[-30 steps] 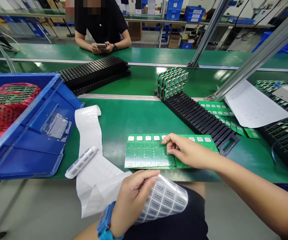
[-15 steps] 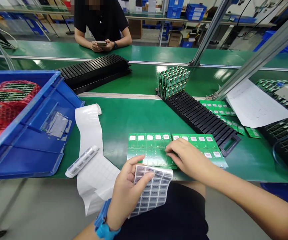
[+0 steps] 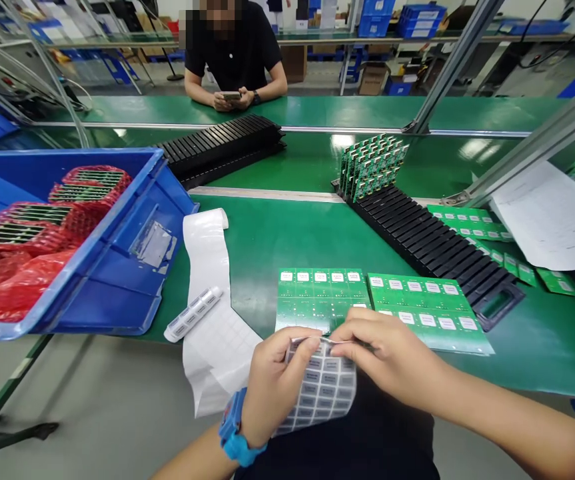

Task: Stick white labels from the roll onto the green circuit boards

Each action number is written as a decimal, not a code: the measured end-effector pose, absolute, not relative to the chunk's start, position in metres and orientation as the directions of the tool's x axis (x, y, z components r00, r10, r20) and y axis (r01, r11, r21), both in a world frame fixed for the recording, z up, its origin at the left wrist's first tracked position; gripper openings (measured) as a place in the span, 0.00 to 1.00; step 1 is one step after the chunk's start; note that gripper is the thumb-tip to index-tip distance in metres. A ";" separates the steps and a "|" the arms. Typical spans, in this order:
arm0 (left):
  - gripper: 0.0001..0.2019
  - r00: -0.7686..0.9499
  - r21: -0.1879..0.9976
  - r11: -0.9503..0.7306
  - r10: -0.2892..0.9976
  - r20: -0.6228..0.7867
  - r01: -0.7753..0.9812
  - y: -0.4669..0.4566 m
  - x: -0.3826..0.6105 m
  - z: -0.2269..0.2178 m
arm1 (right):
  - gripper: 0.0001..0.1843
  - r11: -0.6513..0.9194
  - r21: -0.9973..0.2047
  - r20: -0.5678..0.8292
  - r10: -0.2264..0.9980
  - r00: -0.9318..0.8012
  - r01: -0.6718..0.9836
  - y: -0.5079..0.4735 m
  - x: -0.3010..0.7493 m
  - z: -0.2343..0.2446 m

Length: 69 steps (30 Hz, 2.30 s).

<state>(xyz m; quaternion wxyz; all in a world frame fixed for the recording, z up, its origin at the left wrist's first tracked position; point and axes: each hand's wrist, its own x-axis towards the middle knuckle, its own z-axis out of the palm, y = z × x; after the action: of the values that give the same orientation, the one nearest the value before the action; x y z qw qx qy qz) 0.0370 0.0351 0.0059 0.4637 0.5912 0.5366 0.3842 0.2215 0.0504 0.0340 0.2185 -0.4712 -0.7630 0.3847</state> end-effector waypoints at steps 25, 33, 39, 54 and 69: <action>0.06 0.285 0.894 -0.161 0.958 0.039 0.418 0.037 0.002 0.005 | 0.11 0.114 -0.624 -0.251 0.908 -0.336 0.773 0.100 0.234 0.035; 0.07 0.254 0.874 -0.166 0.966 0.050 0.458 0.035 0.005 0.000 | 0.11 0.192 -0.602 -0.231 0.887 -0.399 0.775 0.097 0.236 0.032; 0.06 0.234 0.880 -0.115 0.972 0.004 0.462 0.036 0.006 -0.001 | 0.10 0.454 -0.256 -0.013 0.881 -0.472 0.854 0.079 0.233 0.024; 0.12 0.307 0.895 -0.090 0.950 -0.054 0.436 0.035 0.003 0.007 | 0.16 0.237 -0.674 -0.181 0.865 -0.467 0.699 0.100 0.207 0.032; 0.14 0.298 0.918 -0.048 0.951 -0.078 0.393 0.037 0.003 0.009 | 0.13 0.622 -0.323 0.142 0.777 -0.614 0.713 0.069 0.209 0.009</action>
<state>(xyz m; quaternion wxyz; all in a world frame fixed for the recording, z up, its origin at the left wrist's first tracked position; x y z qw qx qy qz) 0.0028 0.0369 0.0087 0.4640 0.6586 0.5105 0.3006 0.2092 0.0688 0.0094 0.1354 -0.4182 -0.8904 0.1180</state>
